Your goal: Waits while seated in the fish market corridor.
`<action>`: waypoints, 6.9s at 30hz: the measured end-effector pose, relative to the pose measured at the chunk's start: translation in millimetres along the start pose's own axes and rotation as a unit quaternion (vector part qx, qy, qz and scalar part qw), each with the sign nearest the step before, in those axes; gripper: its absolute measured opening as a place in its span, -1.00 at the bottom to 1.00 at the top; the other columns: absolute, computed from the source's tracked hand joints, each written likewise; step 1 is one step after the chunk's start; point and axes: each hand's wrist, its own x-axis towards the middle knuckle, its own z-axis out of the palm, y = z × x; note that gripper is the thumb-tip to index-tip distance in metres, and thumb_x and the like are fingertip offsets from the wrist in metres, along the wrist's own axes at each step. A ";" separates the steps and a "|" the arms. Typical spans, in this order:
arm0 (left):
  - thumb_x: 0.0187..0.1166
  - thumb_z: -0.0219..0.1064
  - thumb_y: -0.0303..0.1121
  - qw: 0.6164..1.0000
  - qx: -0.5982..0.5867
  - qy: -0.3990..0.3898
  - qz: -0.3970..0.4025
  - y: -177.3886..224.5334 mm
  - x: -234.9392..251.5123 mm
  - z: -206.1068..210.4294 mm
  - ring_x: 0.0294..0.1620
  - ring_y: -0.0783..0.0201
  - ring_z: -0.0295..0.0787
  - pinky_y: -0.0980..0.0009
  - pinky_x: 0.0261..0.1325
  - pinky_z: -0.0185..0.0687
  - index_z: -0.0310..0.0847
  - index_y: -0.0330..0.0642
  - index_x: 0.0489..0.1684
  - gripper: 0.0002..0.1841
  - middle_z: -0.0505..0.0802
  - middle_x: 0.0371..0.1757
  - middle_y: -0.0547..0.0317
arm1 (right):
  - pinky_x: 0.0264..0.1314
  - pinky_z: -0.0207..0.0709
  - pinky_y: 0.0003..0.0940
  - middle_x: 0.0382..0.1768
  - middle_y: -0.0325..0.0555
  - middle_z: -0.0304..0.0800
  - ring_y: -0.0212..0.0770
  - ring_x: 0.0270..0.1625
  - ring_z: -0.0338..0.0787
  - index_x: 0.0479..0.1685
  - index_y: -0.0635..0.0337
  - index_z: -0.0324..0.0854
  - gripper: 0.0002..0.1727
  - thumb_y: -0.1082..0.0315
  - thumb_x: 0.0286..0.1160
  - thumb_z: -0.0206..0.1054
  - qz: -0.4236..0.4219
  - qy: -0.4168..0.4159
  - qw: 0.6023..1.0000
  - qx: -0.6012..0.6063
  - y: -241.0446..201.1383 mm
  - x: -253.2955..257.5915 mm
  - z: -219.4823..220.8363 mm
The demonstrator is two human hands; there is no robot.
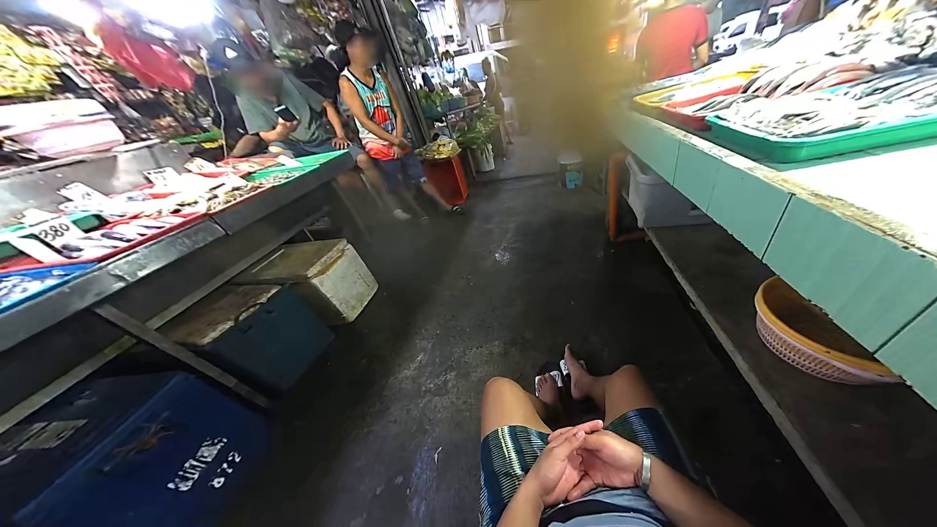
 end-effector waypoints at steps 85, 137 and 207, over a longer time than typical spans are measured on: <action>0.89 -0.11 -0.11 0.999 0.010 -0.024 -0.019 -5.6 13.9 -1.8 0.33 0.00 0.77 0.01 0.43 0.67 0.42 -0.22 0.67 -0.46 0.81 0.31 -0.18 | 0.23 0.73 0.19 0.07 0.14 0.85 0.11 0.13 0.87 0.37 0.14 0.56 -0.52 0.01 0.86 -0.07 -0.018 0.035 0.999 0.023 1.7 -11.3 -4.9; 0.86 -0.28 -0.40 0.987 0.109 0.108 -0.038 42.8 0.1 70.9 0.18 0.43 0.77 0.42 0.29 0.68 0.50 -0.37 0.50 -0.51 0.86 0.17 0.14 | 0.30 0.69 0.17 0.14 0.09 0.82 0.06 0.20 0.84 0.44 0.11 0.51 -0.52 0.01 0.85 -0.06 -0.021 0.051 0.998 0.010 0.5 -15.9 -2.3; 0.90 -0.20 -0.10 0.999 0.025 -0.010 -0.033 -2.3 10.3 7.7 0.42 0.07 0.67 0.02 0.52 0.54 0.43 -0.13 0.65 -0.47 0.77 0.37 -0.07 | 0.26 0.71 0.22 0.09 0.24 0.83 0.19 0.14 0.86 0.47 0.11 0.51 -0.49 -0.02 0.80 0.00 -0.012 0.053 0.998 0.035 -0.4 -16.3 2.3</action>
